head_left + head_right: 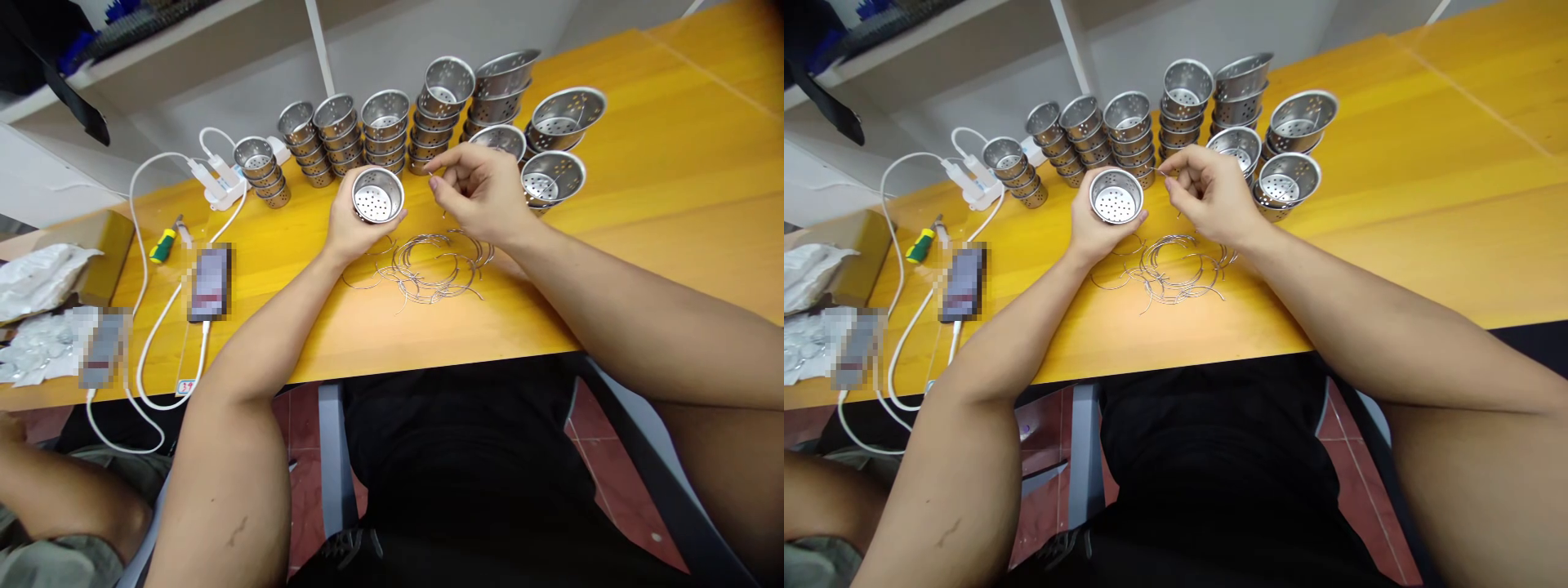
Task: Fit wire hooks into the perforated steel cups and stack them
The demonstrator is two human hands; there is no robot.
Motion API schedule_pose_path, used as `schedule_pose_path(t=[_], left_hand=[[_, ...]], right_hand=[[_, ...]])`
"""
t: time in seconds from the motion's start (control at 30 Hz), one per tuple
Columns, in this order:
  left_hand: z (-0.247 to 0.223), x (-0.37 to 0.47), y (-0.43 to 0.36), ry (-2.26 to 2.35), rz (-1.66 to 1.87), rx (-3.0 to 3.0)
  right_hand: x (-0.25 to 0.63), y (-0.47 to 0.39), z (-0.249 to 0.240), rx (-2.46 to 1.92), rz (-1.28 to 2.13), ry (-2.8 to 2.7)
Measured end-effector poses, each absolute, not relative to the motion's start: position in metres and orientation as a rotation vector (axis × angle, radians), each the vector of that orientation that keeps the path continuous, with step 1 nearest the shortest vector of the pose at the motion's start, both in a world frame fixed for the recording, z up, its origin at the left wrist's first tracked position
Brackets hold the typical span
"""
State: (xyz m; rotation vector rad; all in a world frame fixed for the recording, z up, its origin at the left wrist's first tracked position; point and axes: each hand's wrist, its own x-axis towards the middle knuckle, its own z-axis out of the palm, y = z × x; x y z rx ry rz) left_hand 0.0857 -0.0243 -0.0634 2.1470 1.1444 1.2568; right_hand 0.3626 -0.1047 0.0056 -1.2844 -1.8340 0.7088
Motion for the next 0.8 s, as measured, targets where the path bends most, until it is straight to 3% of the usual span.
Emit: schedule_pose_path(t=[0.8], left_hand=[[-0.087,0.091,-0.013,1.035,1.156,2.095]], right_hand=[[0.353,-0.098,0.0,-1.419,0.525,-1.975]])
